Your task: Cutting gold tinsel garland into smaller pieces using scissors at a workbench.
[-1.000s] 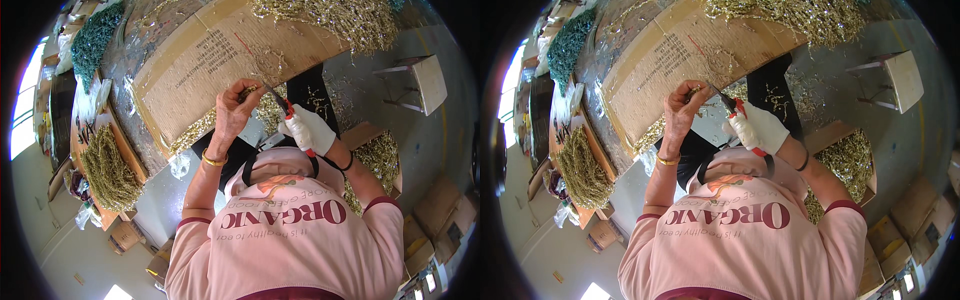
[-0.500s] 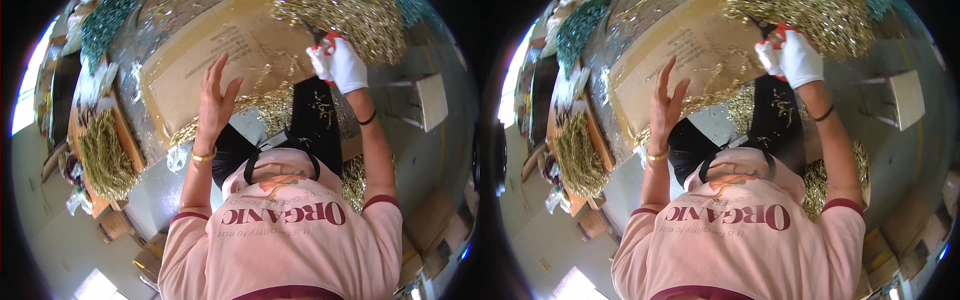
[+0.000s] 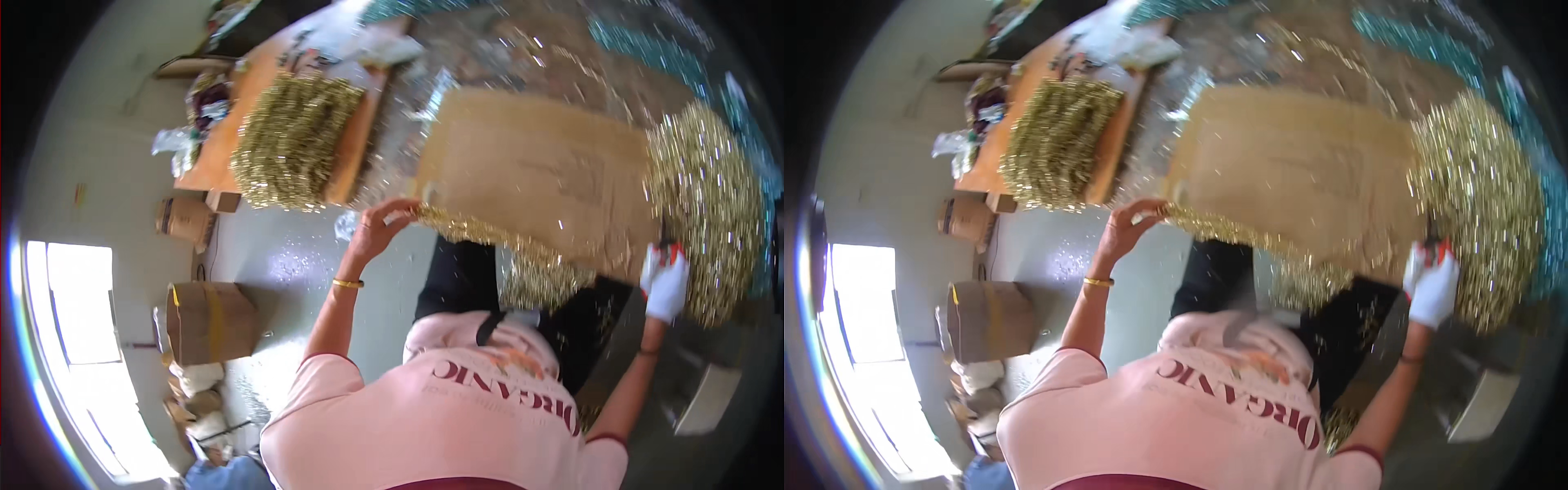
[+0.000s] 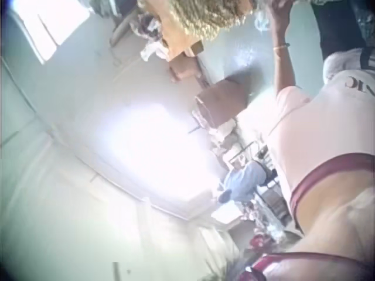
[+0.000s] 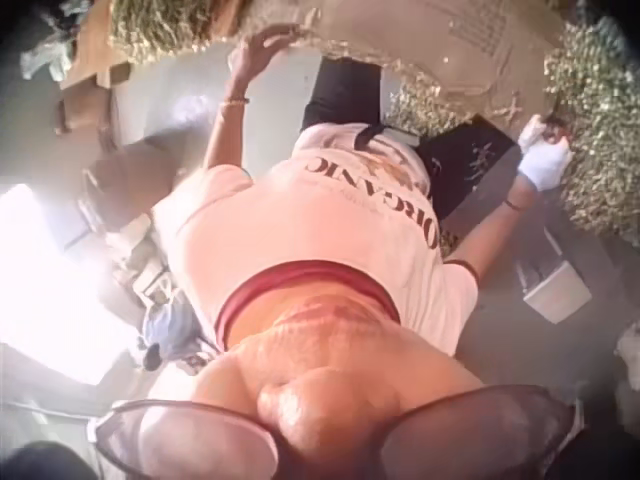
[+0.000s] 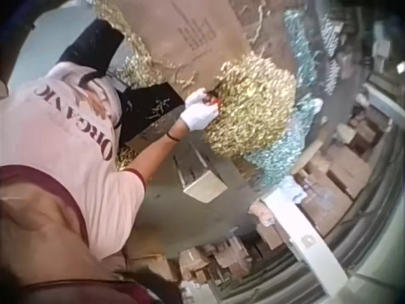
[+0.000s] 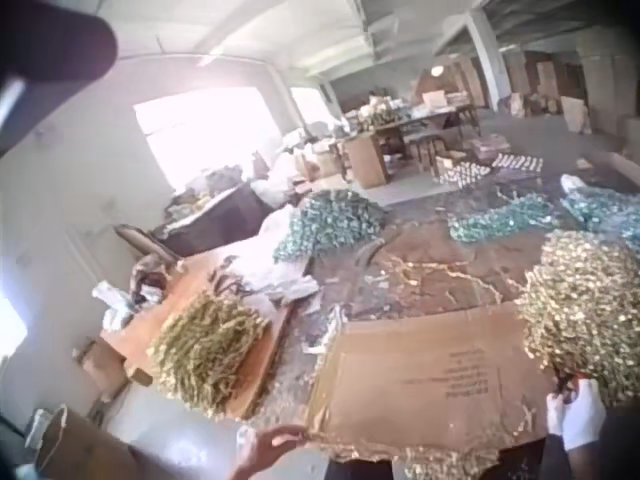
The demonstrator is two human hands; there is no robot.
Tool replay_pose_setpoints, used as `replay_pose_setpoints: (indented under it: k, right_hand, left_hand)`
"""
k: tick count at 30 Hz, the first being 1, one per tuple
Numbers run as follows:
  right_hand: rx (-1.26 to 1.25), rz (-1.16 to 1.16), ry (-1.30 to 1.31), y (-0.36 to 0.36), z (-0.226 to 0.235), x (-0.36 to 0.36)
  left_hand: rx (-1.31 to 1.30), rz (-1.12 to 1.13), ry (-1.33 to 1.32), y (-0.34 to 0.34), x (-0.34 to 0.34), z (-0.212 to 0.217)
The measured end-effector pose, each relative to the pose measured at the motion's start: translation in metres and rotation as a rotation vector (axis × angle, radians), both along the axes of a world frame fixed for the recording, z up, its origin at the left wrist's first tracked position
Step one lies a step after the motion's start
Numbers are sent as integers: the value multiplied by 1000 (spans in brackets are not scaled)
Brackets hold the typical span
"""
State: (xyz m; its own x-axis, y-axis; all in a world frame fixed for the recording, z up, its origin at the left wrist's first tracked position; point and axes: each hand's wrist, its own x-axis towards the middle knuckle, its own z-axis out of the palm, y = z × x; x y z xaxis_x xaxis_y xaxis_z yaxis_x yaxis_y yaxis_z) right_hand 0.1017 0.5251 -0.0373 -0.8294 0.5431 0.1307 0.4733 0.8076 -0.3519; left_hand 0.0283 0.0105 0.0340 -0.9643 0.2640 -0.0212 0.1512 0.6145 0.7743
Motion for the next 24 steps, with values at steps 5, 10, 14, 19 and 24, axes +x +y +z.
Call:
replay_pose_setpoints:
  k: [5, 10, 14, 19, 24]
  right_hand:
    - [-40, -27, 112, 8, -11, 11]
    - [-29, -64, 67, -19, 22, 0]
    - [-359, -117, 261, -6, 2, -9]
    - [43, -47, 221, 3, -7, 1]
    - [-15, -167, 87, -26, 21, 7]
  left_hand:
    - [526, 115, -46, -42, 13, 67]
    - [851, 180, 378, -102, 30, 110]
    - [986, 438, 628, -151, -7, 141]
    - [49, 660, 848, -182, -118, 211]
    - [-461, 799, 806, -209, -255, 165]
